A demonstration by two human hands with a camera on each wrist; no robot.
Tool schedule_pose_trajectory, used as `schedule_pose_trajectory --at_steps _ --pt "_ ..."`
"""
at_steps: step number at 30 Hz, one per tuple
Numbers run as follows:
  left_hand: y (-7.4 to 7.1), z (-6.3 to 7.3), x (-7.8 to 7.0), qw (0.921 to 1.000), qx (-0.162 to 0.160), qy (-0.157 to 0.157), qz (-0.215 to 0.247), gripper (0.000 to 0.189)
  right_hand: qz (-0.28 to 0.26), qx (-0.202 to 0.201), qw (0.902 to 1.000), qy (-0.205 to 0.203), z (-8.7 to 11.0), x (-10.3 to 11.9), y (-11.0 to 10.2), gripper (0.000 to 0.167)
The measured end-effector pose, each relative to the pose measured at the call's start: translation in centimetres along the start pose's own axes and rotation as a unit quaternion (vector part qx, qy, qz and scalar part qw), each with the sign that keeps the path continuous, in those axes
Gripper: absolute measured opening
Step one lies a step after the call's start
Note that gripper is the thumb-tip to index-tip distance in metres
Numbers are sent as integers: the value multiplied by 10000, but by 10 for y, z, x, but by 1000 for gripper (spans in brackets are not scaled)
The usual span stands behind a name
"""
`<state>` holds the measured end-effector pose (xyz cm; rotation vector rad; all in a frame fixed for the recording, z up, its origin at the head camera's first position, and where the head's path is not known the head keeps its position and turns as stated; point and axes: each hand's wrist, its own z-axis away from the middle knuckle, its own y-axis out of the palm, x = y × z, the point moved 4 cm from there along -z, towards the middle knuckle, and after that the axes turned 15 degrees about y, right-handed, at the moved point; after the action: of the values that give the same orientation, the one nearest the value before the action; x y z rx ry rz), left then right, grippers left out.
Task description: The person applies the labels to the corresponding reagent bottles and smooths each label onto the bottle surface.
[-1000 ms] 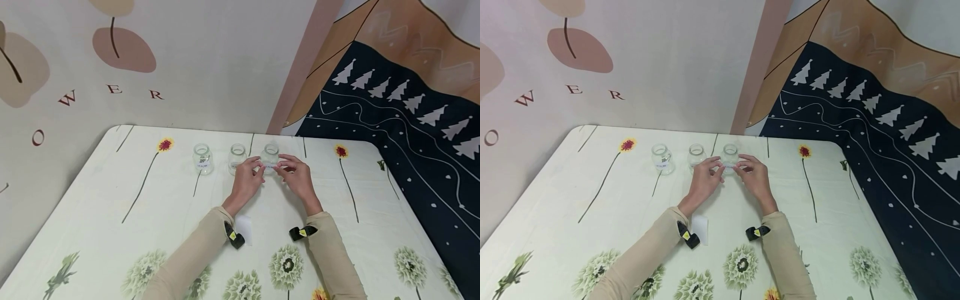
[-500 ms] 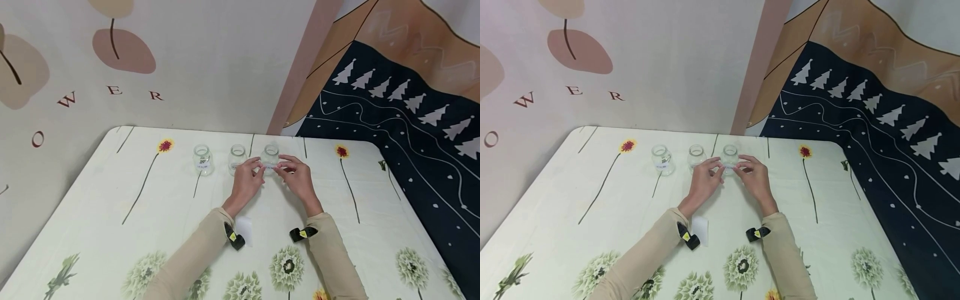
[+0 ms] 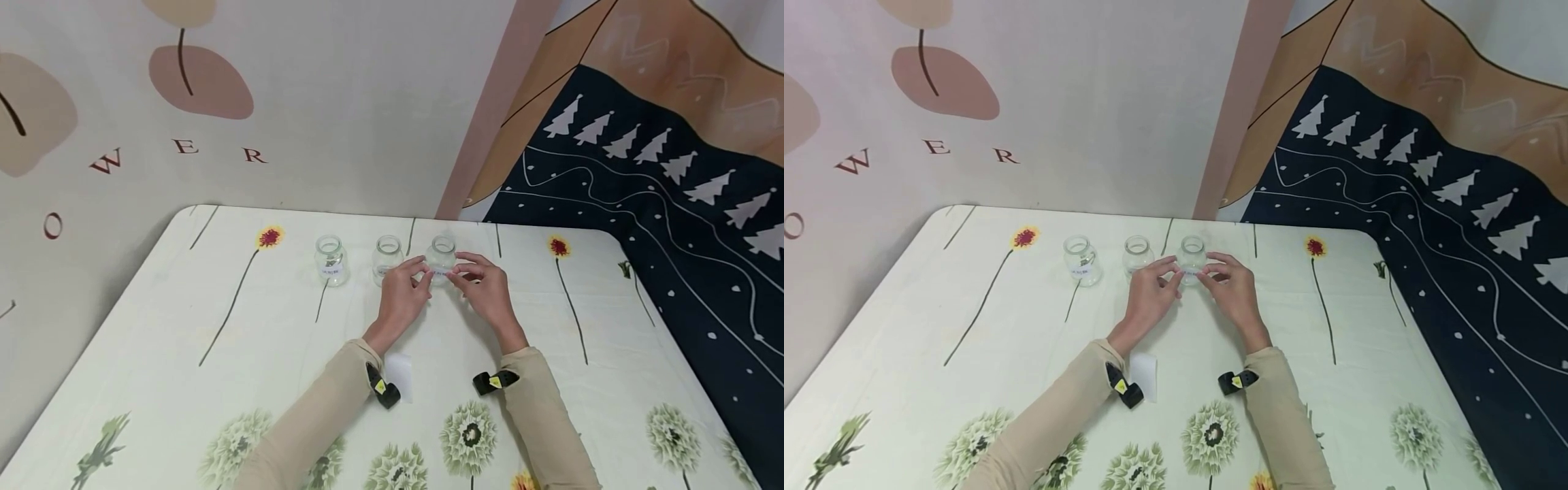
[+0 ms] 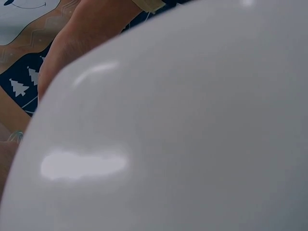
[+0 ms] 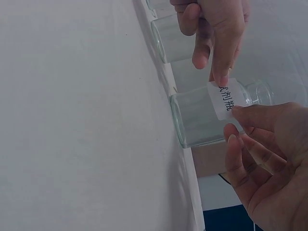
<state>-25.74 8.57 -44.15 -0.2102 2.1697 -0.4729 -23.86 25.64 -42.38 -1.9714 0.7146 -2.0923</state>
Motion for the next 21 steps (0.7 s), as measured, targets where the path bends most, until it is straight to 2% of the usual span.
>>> schedule_pose_trajectory --at_steps 21 --pt "0 0 -2 9999 -88 -15 108 11 70 -52 9999 84 -1 -1 0 15"
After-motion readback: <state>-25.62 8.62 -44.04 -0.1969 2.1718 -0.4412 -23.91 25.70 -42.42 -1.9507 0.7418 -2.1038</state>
